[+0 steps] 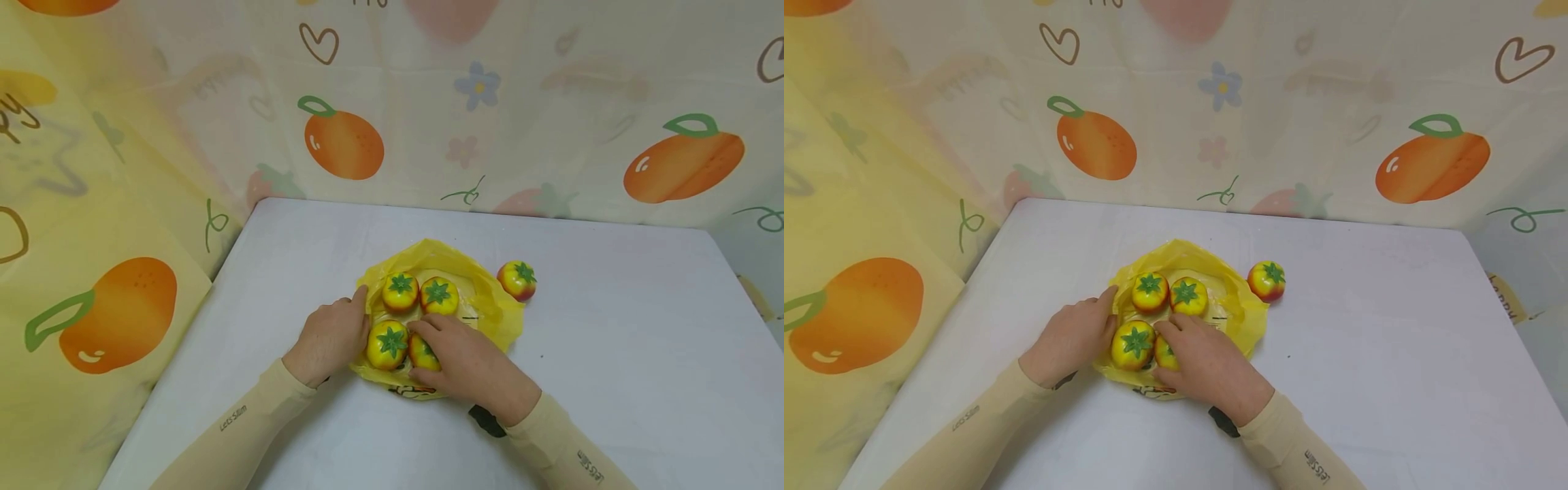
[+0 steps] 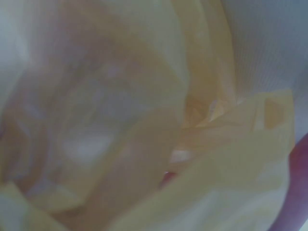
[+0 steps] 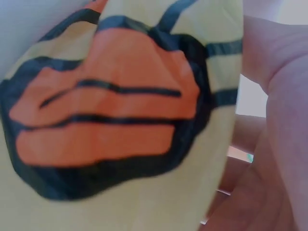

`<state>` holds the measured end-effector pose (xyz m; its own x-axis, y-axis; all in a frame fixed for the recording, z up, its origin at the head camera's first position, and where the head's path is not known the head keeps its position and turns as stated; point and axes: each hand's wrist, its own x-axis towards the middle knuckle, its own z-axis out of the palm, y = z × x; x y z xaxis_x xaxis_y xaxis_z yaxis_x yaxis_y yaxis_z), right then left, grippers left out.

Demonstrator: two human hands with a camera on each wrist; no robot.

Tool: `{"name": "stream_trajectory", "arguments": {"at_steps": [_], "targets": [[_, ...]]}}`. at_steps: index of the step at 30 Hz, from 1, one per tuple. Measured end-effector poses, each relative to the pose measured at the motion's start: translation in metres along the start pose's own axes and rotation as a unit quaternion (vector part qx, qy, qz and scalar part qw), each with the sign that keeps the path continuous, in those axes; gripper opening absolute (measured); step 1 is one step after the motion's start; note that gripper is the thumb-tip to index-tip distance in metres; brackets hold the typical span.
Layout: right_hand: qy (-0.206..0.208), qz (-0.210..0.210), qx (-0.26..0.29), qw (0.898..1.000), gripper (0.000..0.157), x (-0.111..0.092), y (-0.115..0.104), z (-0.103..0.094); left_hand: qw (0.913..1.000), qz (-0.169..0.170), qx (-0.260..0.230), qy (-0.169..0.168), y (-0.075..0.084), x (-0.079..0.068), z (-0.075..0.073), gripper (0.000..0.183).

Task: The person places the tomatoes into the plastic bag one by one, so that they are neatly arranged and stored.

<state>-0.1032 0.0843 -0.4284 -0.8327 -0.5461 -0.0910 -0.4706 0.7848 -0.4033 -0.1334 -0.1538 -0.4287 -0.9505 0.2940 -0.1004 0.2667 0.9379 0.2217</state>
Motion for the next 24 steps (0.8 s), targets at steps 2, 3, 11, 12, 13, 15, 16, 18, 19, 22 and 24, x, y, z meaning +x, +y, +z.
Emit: {"name": "stream_trajectory", "arguments": {"at_steps": [2, 3, 11, 12, 13, 15, 16, 18, 19, 22, 24], "targets": [[-0.002, 0.005, 0.000, 1.000, 0.069, 0.000, 0.001, 0.000, 1.0000, 0.001, -0.001, 0.000, 0.000, 0.000, 0.000, 0.052], [-0.002, 0.006, -0.001, 1.000, 0.069, 0.000, 0.001, 0.000, 1.0000, 0.000, -0.001, 0.000, 0.000, 0.000, 0.000, 0.052], [-0.011, 0.009, 0.011, 1.000, 0.071, -0.001, 0.001, -0.007, 1.0000, -0.002, 0.000, 0.001, -0.001, 0.000, -0.001, 0.052], [-0.014, 0.014, 0.018, 1.000, 0.071, -0.002, 0.001, -0.010, 1.0000, -0.003, -0.001, 0.001, -0.001, 0.000, -0.002, 0.052], [-0.017, 0.018, 0.026, 0.999, 0.071, -0.003, 0.001, -0.013, 1.0000, -0.005, -0.002, -0.001, -0.001, 0.000, -0.002, 0.052], [-0.019, 0.030, 0.036, 0.999, 0.072, -0.005, 0.002, -0.020, 1.0000, -0.006, -0.004, -0.003, 0.000, 0.000, -0.003, 0.052], [-0.019, 0.034, 0.040, 0.998, 0.073, -0.006, 0.002, -0.024, 1.0000, -0.006, -0.005, -0.003, 0.000, 0.000, -0.003, 0.052], [-0.014, 0.041, 0.040, 0.998, 0.073, -0.009, 0.004, -0.032, 1.0000, -0.005, -0.006, -0.003, 0.000, 0.000, -0.003, 0.052], [-0.009, 0.043, 0.038, 0.998, 0.073, -0.011, 0.006, -0.036, 1.0000, -0.004, -0.007, -0.003, 0.001, 0.000, -0.003, 0.053], [0.017, 0.046, 0.043, 0.998, 0.071, -0.016, 0.014, -0.050, 1.0000, -0.002, -0.006, 0.000, 0.001, 0.000, -0.002, 0.052], [0.037, 0.054, 0.050, 0.997, 0.069, -0.020, 0.020, -0.061, 1.0000, -0.003, -0.005, 0.001, 0.001, -0.001, -0.001, 0.052]]}}
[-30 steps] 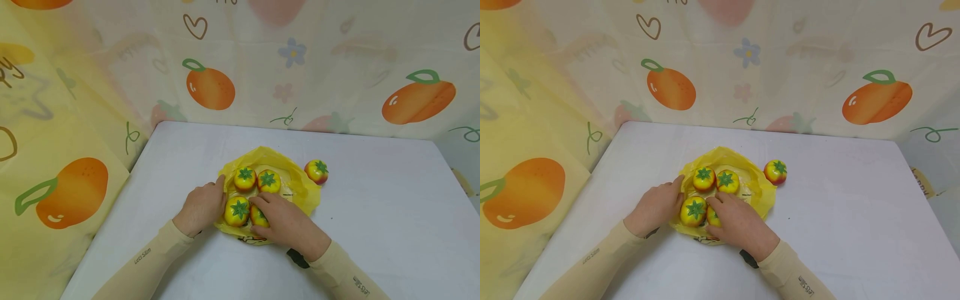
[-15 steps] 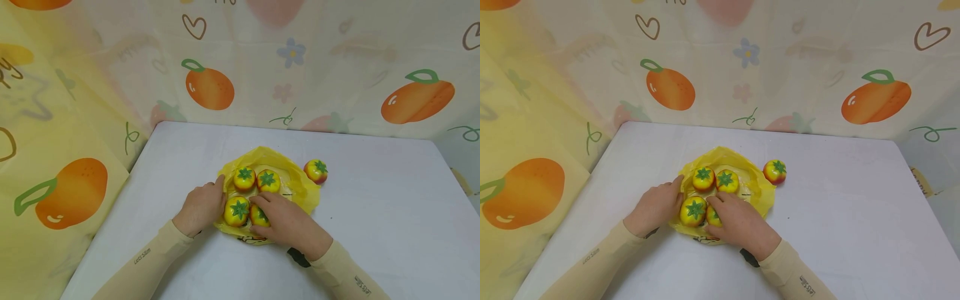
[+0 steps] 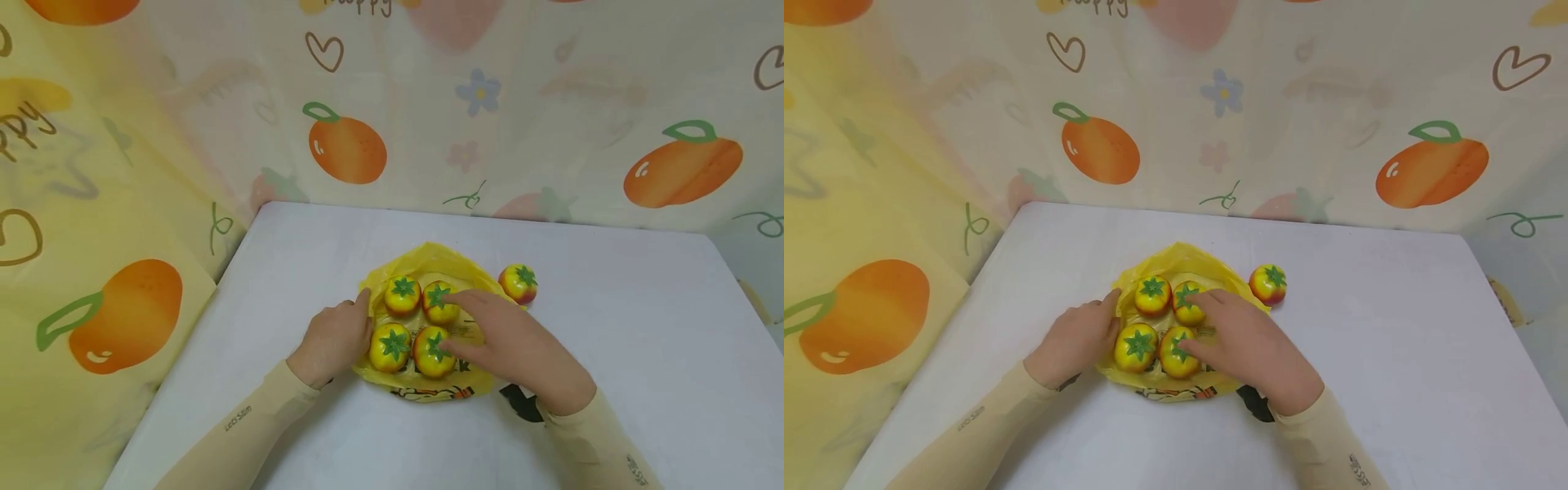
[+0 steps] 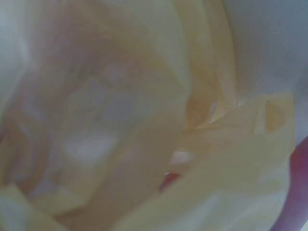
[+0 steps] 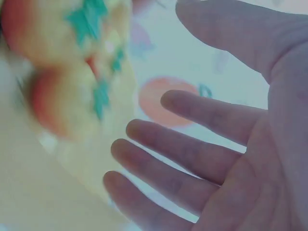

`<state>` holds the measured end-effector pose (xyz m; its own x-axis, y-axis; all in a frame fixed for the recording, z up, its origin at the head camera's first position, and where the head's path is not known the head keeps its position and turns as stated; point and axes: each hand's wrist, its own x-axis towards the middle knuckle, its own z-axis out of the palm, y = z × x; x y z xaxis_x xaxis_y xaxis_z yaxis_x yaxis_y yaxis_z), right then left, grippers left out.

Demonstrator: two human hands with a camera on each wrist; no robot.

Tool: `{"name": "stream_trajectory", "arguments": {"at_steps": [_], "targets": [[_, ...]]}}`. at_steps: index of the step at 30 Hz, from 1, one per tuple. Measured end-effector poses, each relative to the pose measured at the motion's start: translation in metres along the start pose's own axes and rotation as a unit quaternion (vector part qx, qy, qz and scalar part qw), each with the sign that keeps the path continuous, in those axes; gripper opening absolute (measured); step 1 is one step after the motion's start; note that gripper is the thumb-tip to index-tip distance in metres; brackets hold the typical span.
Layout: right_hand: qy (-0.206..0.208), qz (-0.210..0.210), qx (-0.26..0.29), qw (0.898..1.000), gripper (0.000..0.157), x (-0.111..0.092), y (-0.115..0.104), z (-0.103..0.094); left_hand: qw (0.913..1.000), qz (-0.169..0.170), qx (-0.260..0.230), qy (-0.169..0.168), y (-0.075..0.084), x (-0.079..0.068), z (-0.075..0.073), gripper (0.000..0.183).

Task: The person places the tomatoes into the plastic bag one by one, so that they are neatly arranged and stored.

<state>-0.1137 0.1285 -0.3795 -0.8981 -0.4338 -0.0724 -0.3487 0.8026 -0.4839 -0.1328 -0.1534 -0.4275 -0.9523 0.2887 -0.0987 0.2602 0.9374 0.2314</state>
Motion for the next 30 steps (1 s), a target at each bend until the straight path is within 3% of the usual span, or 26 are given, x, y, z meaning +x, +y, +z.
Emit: {"name": "stream_trajectory", "arguments": {"at_steps": [7, 13, 30], "targets": [[0.074, 0.032, 0.019, 0.997, 0.064, -0.002, 0.031, -0.042, 1.0000, -0.004, 0.005, 0.000, -0.001, 0.002, 0.001, 0.053], [0.105, 0.066, 0.019, 0.992, 0.068, 0.002, 0.066, -0.050, 1.0000, -0.005, 0.005, -0.004, -0.001, 0.002, 0.002, 0.053], [0.034, 0.152, 0.026, 0.987, 0.080, 0.023, 0.111, -0.030, 0.9999, -0.001, -0.005, -0.013, 0.000, 0.001, 0.000, 0.055]]}}
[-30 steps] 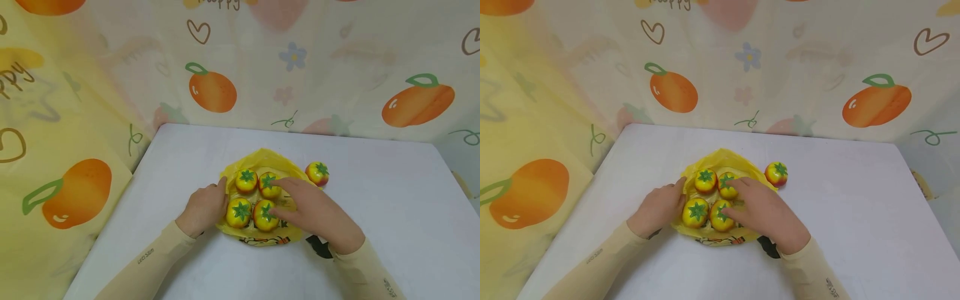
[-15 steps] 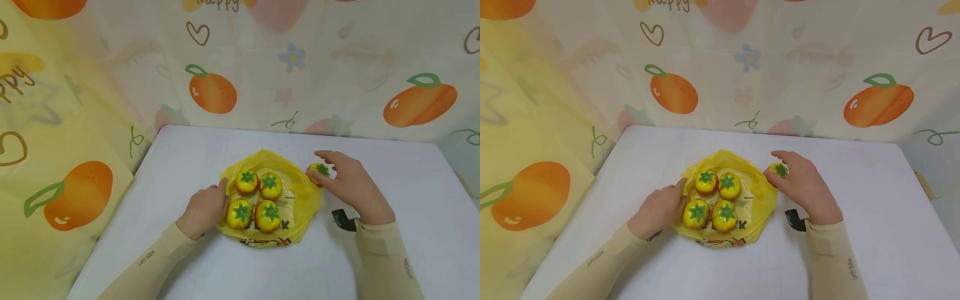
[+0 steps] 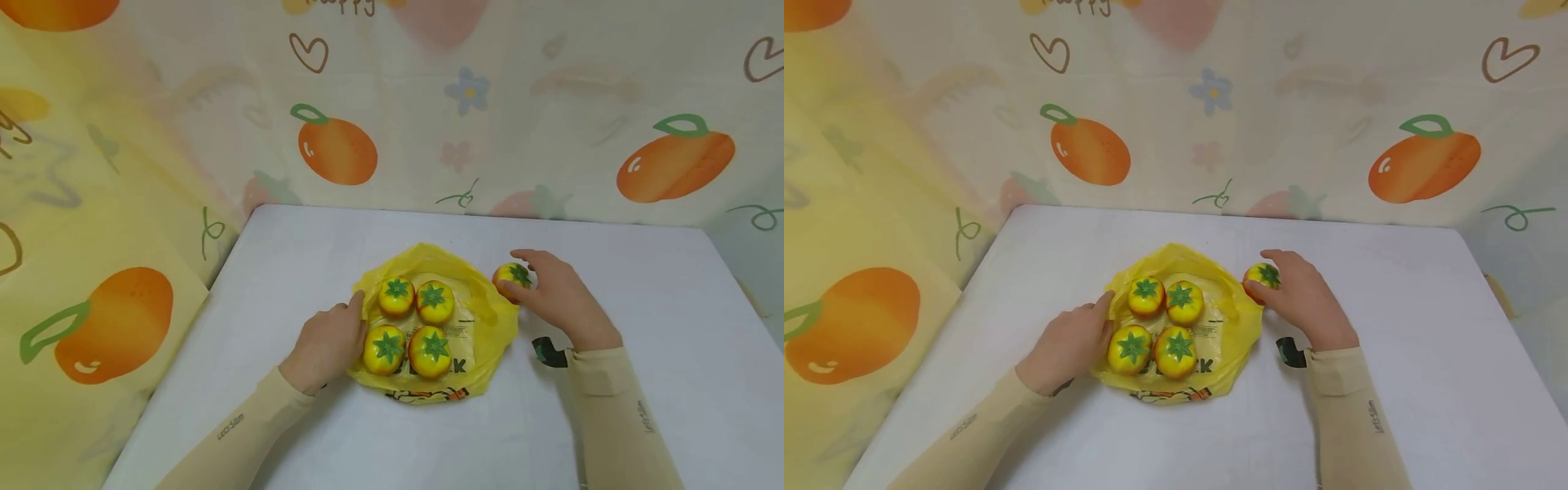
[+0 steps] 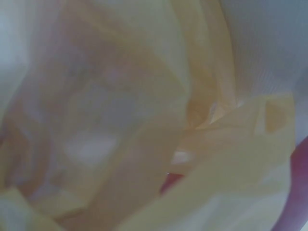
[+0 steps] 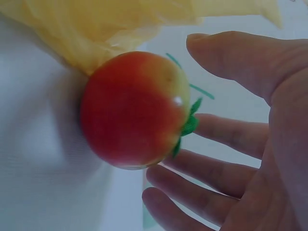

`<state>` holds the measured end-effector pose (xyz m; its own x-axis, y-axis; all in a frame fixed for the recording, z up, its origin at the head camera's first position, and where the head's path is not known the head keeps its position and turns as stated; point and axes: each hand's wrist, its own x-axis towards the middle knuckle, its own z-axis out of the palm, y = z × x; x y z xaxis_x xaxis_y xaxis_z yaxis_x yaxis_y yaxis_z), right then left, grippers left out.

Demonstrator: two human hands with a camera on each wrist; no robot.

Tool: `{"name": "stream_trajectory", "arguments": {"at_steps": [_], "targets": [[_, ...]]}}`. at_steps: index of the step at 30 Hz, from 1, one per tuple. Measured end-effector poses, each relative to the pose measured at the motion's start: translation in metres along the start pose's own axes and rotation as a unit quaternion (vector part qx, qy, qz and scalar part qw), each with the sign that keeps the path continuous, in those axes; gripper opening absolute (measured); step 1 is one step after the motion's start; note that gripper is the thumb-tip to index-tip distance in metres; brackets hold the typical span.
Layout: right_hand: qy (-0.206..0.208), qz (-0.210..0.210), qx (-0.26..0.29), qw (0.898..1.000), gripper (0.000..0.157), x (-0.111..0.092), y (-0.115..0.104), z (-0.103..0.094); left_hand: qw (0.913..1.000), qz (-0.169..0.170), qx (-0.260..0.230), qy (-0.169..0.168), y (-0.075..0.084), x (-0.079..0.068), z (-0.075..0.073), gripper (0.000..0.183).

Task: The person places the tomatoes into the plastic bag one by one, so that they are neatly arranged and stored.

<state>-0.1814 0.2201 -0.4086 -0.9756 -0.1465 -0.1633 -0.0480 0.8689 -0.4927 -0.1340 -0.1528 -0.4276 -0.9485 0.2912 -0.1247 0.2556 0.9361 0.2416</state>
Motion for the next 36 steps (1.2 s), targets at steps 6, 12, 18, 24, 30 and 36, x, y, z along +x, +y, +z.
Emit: {"name": "stream_trajectory", "arguments": {"at_steps": [6, 12, 18, 24, 30, 36], "targets": [[-0.003, 0.002, -0.003, 1.000, 0.077, 0.004, 0.004, 0.006, 1.0000, 0.004, 0.000, 0.005, 0.000, -0.001, 0.000, 0.054], [0.002, -0.010, -0.001, 1.000, 0.070, 0.005, 0.006, 0.011, 0.9999, 0.007, 0.002, 0.009, 0.000, 0.000, 0.000, 0.053], [0.004, -0.010, -0.011, 1.000, 0.069, 0.007, 0.007, 0.013, 1.0000, 0.003, 0.002, 0.006, 0.000, 0.000, 0.000, 0.053], [0.004, -0.010, -0.015, 1.000, 0.074, 0.009, 0.007, 0.013, 0.9999, 0.005, 0.004, 0.009, -0.001, 0.000, 0.000, 0.053], [0.000, -0.007, -0.013, 1.000, 0.073, 0.011, 0.007, 0.016, 0.9999, 0.006, 0.007, 0.012, -0.001, 0.000, 0.000, 0.052], [0.000, -0.005, -0.013, 1.000, 0.072, 0.011, 0.008, 0.018, 0.9999, 0.004, 0.006, 0.011, 0.000, -0.001, 0.000, 0.052]]}}
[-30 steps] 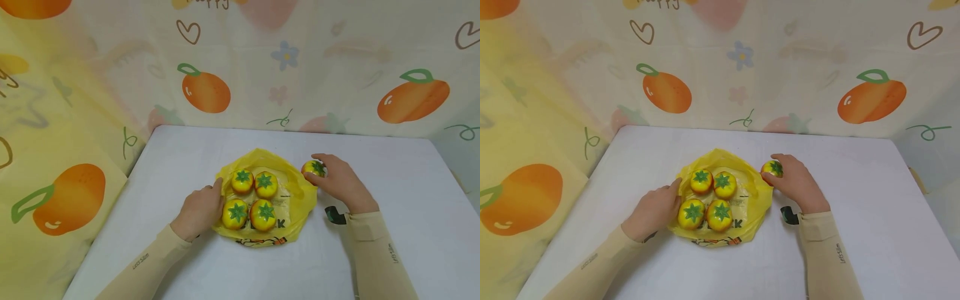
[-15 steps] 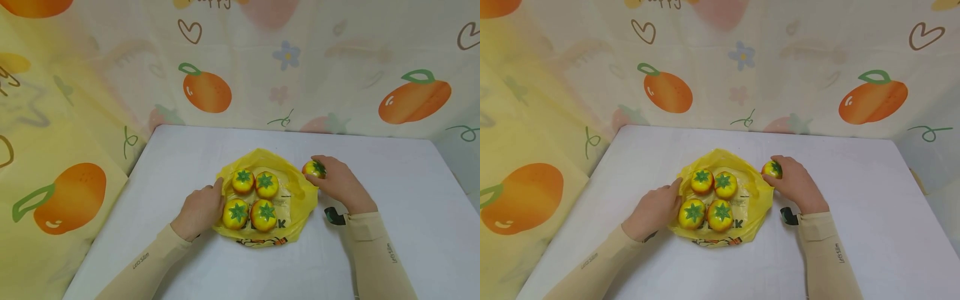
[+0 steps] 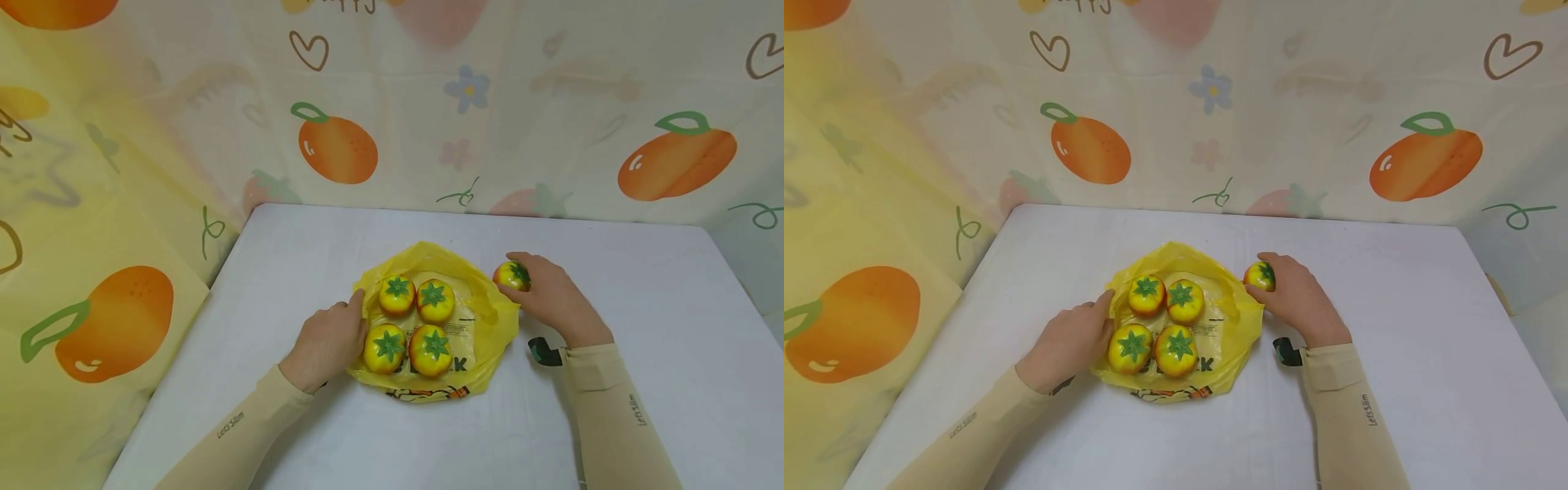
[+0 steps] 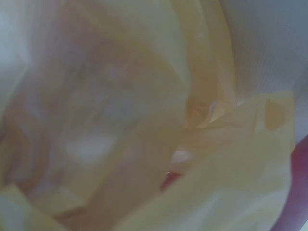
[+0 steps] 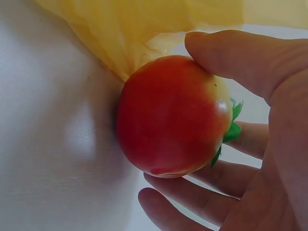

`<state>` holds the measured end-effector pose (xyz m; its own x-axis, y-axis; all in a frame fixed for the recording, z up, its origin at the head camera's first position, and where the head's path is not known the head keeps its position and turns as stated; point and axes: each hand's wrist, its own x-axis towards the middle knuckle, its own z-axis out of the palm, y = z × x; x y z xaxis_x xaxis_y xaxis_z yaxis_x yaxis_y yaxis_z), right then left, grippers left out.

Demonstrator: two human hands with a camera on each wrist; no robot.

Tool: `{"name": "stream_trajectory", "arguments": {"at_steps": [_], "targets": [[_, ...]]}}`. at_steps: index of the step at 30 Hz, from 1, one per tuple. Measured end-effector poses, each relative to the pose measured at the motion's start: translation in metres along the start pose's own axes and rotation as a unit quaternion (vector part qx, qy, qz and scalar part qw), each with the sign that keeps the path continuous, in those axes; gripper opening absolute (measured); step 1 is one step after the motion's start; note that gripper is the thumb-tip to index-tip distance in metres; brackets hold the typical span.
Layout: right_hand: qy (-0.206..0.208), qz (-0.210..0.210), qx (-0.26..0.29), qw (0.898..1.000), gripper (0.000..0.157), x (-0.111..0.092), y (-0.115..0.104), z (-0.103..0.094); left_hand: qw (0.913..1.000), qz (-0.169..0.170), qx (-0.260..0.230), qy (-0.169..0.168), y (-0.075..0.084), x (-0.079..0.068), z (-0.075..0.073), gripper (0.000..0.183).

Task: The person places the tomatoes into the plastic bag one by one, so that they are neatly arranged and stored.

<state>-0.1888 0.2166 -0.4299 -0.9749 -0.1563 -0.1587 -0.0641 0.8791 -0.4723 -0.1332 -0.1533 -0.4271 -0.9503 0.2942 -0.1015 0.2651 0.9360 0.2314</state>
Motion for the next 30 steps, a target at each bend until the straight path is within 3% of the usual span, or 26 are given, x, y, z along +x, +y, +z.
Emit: {"name": "stream_trajectory", "arguments": {"at_steps": [30], "targets": [[-0.011, 0.006, 0.001, 1.000, 0.072, -0.0012, -0.0005, -0.0006, 1.0000, -0.001, -0.005, -0.003, 0.0000, 0.0005, 0.0006, 0.052]]}}
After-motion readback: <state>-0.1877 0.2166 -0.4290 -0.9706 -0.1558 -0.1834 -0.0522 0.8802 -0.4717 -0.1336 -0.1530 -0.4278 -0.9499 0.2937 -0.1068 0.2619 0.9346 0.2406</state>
